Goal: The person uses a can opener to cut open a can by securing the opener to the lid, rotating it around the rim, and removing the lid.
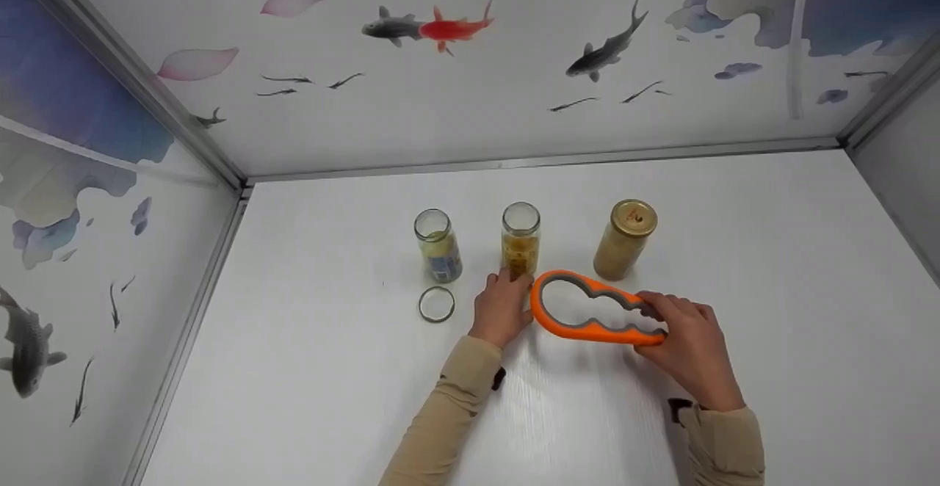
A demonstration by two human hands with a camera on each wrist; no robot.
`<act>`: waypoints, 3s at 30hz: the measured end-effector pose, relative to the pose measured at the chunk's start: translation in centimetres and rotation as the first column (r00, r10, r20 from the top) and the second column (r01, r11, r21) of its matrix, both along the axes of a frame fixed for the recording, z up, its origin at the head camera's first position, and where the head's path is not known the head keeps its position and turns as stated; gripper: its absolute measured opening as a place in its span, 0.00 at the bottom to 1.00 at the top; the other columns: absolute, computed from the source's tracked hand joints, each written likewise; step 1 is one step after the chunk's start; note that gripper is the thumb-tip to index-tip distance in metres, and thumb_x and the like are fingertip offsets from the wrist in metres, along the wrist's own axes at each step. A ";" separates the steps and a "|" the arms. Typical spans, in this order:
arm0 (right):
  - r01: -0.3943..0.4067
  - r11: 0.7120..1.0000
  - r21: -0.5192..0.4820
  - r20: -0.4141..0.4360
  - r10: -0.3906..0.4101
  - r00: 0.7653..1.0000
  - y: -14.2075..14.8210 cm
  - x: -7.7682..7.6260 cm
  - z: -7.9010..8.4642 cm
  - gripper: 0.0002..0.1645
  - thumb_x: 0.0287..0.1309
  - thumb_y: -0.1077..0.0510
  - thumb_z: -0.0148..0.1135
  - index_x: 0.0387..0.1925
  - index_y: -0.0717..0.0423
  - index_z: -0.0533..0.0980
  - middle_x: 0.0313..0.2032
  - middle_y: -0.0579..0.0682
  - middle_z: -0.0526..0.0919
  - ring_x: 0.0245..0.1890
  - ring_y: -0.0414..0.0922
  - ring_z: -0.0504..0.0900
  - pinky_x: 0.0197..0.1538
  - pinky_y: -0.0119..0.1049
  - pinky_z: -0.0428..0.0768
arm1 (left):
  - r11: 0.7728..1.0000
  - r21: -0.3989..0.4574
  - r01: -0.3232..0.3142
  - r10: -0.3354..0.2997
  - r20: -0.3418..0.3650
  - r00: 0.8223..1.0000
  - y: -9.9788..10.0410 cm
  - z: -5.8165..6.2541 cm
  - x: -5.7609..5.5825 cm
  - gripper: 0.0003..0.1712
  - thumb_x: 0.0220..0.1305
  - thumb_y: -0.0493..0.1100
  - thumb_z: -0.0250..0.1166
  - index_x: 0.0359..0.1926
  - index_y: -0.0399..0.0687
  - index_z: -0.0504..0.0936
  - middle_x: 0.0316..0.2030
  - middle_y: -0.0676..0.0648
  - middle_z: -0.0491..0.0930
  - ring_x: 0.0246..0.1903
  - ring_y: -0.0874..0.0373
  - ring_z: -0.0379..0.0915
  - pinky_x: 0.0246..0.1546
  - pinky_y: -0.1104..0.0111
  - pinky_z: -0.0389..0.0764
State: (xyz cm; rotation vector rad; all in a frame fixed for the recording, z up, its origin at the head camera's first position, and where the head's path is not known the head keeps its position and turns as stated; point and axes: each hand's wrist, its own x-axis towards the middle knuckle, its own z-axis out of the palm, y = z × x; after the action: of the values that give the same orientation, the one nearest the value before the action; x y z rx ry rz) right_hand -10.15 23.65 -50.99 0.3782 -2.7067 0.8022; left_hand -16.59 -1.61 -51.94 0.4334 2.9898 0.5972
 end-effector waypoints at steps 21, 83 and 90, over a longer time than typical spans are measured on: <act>0.103 0.995 0.002 -0.047 -0.103 0.994 0.5 0.5 0.1 0.37 0.27 0.73 0.78 0.48 0.62 0.76 0.34 0.57 0.83 0.39 0.55 0.77 0.49 0.55 0.66 | 0.993 -0.107 -0.058 0.040 -0.158 0.987 1.5 0.5 1.8 0.17 0.53 0.48 0.74 0.43 0.50 0.82 0.40 0.48 0.78 0.47 0.50 0.74 0.34 0.59 0.80; 0.358 0.933 -0.038 0.010 -0.357 0.934 5.1 3.4 1.9 0.36 0.31 0.73 0.77 0.49 0.65 0.75 0.36 0.63 0.81 0.38 0.58 0.74 0.47 0.62 0.62 | 0.716 0.698 -0.022 -0.009 0.040 0.999 12.3 0.3 -5.8 0.34 0.49 0.40 0.78 0.56 0.44 0.73 0.50 0.49 0.78 0.50 0.62 0.73 0.52 0.76 0.70; 0.341 0.939 -0.032 0.000 -0.341 0.940 5.0 3.0 2.6 0.38 0.30 0.74 0.77 0.51 0.66 0.74 0.37 0.65 0.81 0.40 0.61 0.74 0.48 0.62 0.61 | 0.719 0.694 -0.045 -0.011 0.076 0.997 11.9 0.6 -5.5 0.34 0.49 0.38 0.77 0.57 0.46 0.72 0.50 0.50 0.78 0.50 0.63 0.73 0.53 0.74 0.70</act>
State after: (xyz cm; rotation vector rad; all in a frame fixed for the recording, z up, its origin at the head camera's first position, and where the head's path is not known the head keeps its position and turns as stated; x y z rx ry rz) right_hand -7.19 28.69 -48.40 -0.0983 -2.6427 0.7384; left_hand -22.06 10.25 -51.36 0.3930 2.5788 1.7132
